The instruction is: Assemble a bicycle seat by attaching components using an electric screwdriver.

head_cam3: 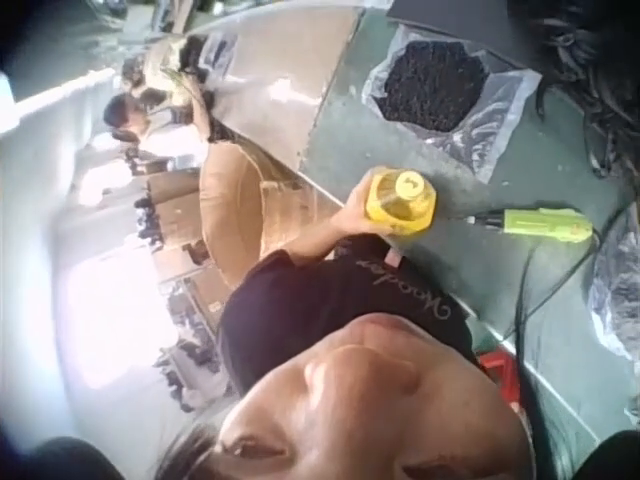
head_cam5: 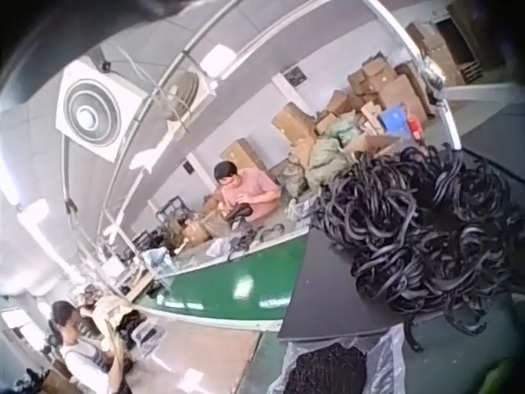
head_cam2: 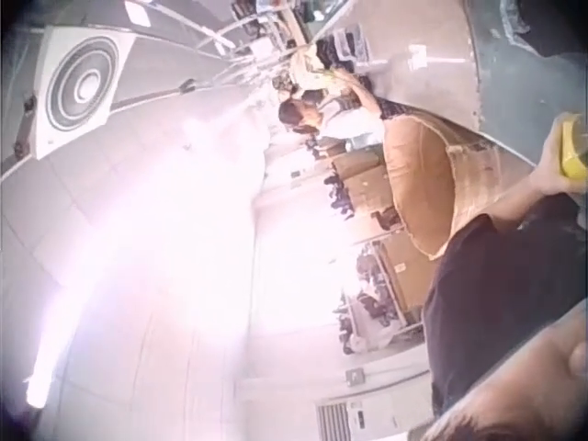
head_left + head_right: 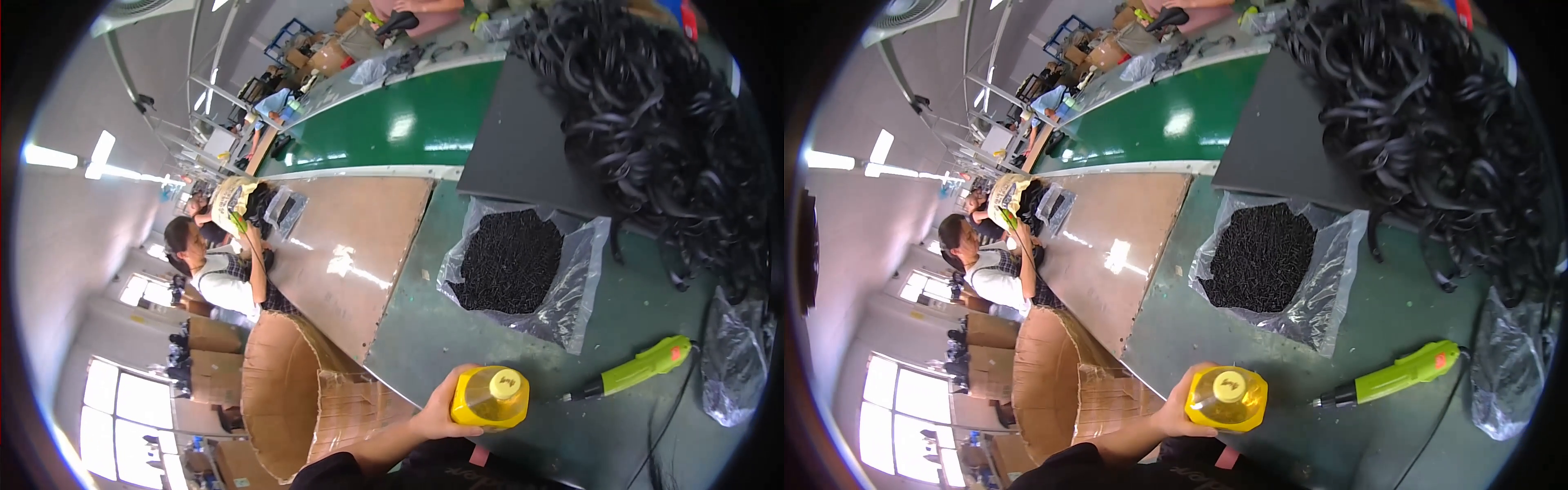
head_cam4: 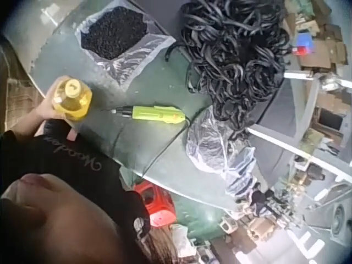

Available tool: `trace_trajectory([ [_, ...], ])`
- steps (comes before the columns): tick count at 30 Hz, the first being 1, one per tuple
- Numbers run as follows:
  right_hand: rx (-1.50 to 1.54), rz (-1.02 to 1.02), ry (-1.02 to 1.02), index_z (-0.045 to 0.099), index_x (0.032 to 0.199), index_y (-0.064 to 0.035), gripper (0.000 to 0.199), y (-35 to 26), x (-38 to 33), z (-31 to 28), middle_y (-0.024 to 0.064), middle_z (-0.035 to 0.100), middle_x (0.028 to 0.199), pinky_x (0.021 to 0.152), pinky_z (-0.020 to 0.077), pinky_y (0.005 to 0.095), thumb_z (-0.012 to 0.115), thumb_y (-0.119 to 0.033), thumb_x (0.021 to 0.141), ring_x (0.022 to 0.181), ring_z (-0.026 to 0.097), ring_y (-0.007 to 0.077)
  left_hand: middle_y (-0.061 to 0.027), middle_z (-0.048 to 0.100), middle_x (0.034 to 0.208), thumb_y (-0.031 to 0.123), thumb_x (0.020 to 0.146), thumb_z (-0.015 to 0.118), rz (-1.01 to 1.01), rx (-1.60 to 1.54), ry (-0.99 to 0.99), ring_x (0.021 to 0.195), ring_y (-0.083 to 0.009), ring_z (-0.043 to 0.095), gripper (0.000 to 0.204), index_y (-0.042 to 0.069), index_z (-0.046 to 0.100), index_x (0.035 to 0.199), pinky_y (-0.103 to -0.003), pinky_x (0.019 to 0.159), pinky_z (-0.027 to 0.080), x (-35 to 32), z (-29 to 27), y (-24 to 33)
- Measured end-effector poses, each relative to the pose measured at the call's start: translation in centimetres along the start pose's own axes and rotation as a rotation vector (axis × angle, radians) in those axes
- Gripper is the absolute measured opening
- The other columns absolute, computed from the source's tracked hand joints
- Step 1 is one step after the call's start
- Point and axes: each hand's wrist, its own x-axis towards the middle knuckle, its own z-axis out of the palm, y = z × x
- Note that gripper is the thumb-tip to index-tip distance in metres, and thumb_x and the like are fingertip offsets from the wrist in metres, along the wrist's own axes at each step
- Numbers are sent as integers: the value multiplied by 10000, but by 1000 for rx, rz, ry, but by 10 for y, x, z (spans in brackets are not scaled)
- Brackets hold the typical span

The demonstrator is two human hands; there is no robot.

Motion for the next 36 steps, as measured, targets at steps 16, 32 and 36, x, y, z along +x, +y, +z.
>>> trace_trajectory([
  [16,119,-472,966,555,664,3,270,-270,-374,70,116,545,539,476,421,334,574,-195,846,516,570,234,-160,507,1191,352,625,798,457,472,0,1062,-355,486,829,54,404,1290,-429,945,381,-90,30,6],
  [32,-535,-710,1338,592,562,-47,481,-444,-358,86,139,553,537,522,452,400,607,-463,802,547,569,327,-149,570,1092,383,604,804,453,674,223,1003,-306,556,805,49,448,1244,-400,867,426,-142,18,-13],
  [36,-659,-1192,1108,432,600,-52,440,-458,-373,72,85,438,552,480,370,395,706,-355,764,512,472,313,-147,542,1180,338,634,808,222,200,-155,1120,-274,521,823,28,410,1285,-355,979,387,-135,-7,-9],
])
